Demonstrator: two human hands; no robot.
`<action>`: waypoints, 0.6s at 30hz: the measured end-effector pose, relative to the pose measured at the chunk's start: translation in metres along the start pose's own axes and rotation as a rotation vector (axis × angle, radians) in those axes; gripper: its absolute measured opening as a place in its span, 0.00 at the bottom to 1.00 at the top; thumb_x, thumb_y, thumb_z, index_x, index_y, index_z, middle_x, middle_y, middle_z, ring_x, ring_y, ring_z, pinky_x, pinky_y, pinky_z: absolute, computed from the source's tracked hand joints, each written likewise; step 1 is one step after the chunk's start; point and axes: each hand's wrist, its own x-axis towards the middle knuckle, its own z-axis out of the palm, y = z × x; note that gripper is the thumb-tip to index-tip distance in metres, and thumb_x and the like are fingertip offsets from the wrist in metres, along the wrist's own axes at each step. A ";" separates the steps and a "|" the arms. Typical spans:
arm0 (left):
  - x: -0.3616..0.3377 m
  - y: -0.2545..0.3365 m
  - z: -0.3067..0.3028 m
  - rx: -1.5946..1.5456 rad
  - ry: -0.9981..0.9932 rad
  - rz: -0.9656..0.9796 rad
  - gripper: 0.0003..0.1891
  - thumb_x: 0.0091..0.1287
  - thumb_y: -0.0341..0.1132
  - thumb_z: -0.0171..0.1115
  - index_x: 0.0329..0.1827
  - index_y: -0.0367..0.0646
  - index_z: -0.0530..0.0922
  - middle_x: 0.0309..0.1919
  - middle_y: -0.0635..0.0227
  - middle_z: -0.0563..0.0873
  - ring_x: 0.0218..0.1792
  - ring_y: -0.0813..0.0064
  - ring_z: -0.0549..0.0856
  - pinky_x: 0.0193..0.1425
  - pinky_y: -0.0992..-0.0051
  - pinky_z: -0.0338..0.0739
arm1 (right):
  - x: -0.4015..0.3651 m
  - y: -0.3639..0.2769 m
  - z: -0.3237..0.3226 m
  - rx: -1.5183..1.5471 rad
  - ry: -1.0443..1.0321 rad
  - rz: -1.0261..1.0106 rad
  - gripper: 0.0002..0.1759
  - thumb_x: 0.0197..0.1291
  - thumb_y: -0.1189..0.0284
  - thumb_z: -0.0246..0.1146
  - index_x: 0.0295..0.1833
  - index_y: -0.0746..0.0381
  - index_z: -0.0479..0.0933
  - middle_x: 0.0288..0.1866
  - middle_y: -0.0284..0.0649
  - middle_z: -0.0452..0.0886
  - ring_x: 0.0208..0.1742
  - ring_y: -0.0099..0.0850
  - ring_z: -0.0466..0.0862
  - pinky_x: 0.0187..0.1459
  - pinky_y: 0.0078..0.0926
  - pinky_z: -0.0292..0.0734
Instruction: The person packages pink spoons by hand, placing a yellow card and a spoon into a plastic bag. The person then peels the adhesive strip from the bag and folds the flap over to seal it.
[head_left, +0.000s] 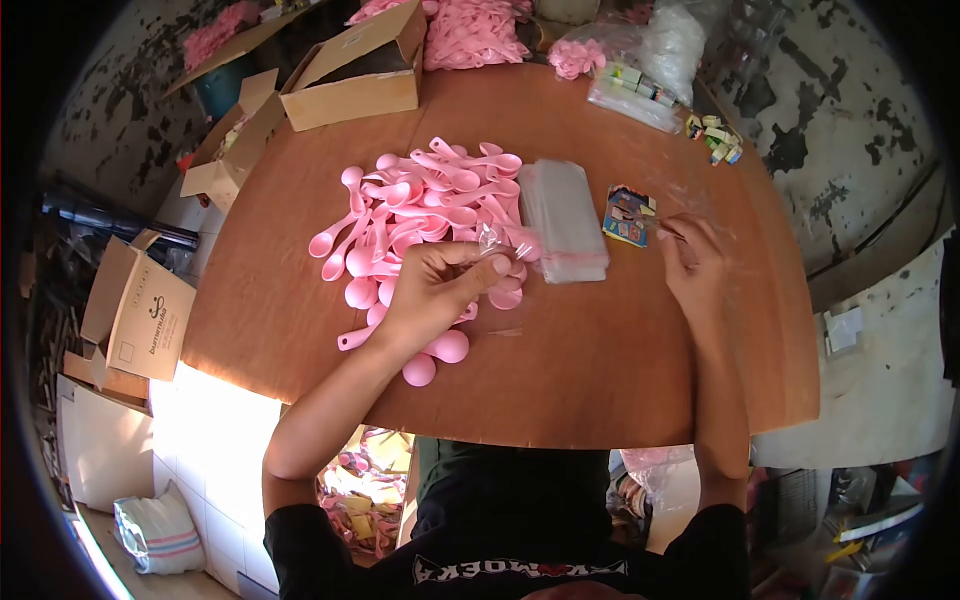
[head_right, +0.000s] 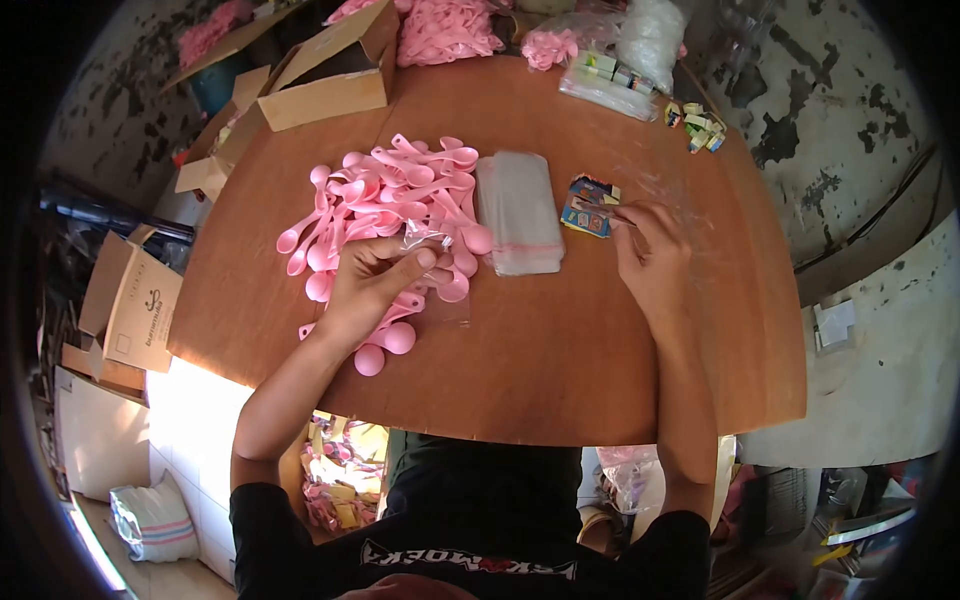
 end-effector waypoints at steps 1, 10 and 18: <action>-0.001 0.002 -0.001 0.022 -0.015 -0.036 0.11 0.71 0.34 0.65 0.50 0.36 0.86 0.38 0.66 0.91 0.39 0.82 0.87 0.36 0.83 0.80 | 0.000 -0.004 -0.001 0.127 0.068 0.110 0.12 0.61 0.82 0.64 0.50 0.70 0.79 0.52 0.43 0.84 0.45 0.32 0.86 0.44 0.26 0.83; -0.005 0.003 0.006 0.001 -0.116 -0.043 0.11 0.72 0.27 0.61 0.53 0.32 0.83 0.46 0.57 0.88 0.46 0.72 0.88 0.52 0.72 0.86 | 0.018 -0.110 -0.018 0.798 0.058 0.254 0.12 0.67 0.76 0.64 0.52 0.72 0.79 0.45 0.42 0.85 0.39 0.25 0.86 0.42 0.22 0.83; -0.009 0.013 0.010 -0.042 -0.083 -0.096 0.11 0.71 0.28 0.63 0.52 0.32 0.84 0.43 0.59 0.89 0.44 0.74 0.88 0.50 0.75 0.86 | 0.038 -0.115 -0.003 0.675 -0.138 0.227 0.07 0.63 0.77 0.67 0.43 0.71 0.82 0.35 0.37 0.85 0.35 0.19 0.83 0.36 0.18 0.79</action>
